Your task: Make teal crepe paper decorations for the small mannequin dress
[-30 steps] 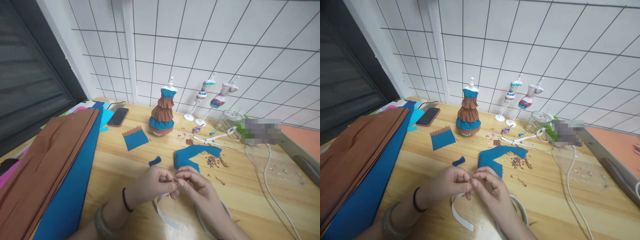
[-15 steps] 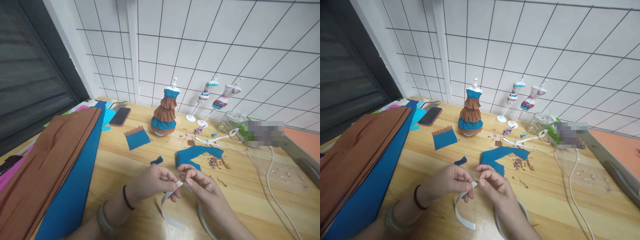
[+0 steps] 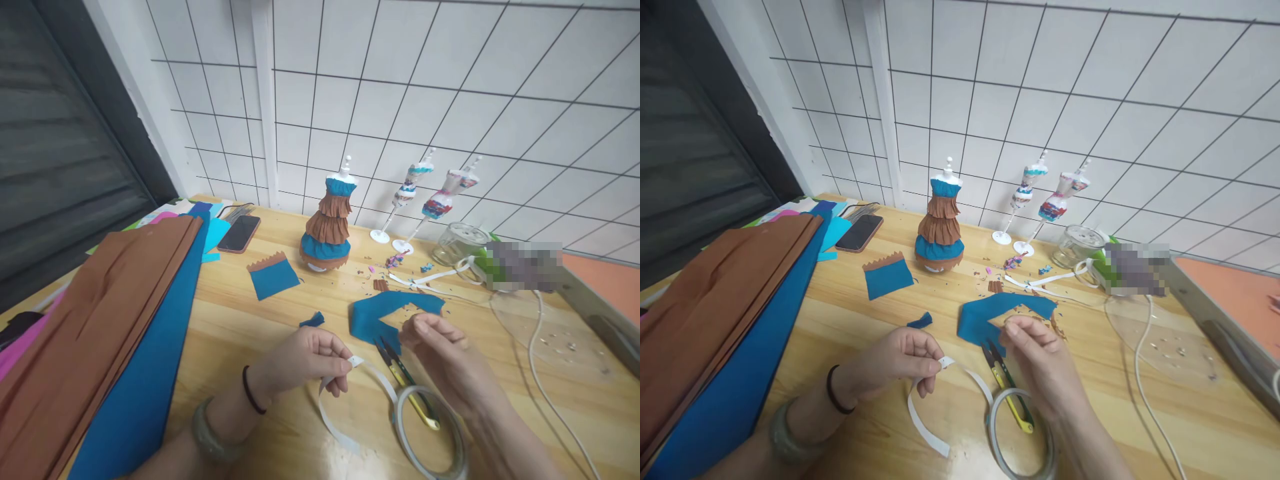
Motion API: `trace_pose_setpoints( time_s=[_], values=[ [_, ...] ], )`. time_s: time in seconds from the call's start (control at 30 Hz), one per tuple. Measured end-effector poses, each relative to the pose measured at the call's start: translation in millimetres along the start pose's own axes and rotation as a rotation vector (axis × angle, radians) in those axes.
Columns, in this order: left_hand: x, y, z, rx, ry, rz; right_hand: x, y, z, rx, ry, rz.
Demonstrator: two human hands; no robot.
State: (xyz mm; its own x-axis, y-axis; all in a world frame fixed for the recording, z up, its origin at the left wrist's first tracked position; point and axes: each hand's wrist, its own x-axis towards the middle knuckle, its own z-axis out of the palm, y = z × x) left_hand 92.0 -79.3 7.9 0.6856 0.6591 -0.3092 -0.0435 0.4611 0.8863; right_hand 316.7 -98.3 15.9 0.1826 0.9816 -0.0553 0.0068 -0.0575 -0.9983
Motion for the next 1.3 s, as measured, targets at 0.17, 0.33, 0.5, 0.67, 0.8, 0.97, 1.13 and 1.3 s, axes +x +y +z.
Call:
trace_pose_setpoints(
  time_s=[0.17,0.33,0.5,0.67,0.8,0.97,1.13,1.3],
  values=[
    [1,-2,-1.7,0.001,0.011,0.011,26,3,-47,-0.675,0.257,-0.054],
    [1,-2,-2.3,0.012,0.008,0.012,34,0,-80,-0.925,0.396,-0.051],
    [1,-1,-2.1,0.012,0.0,0.014,32,-4,-84,-0.99,0.428,-0.042],
    [1,-2,-0.8,0.03,0.015,0.01,15,-4,-43,-0.758,0.285,-0.295],
    [1,-2,2.3,0.042,0.011,0.011,-17,-10,5,-0.68,-0.138,-0.612],
    [-1,0,6.1,0.025,-0.012,0.033,-40,-9,28,-0.664,-0.301,-0.801],
    [-1,0,7.5,0.046,0.003,0.053,-41,-2,28,-0.797,-0.323,-0.877],
    [2,-6,8.3,0.031,0.019,0.075,-40,2,29,-0.836,-0.284,-0.911]
  ],
)
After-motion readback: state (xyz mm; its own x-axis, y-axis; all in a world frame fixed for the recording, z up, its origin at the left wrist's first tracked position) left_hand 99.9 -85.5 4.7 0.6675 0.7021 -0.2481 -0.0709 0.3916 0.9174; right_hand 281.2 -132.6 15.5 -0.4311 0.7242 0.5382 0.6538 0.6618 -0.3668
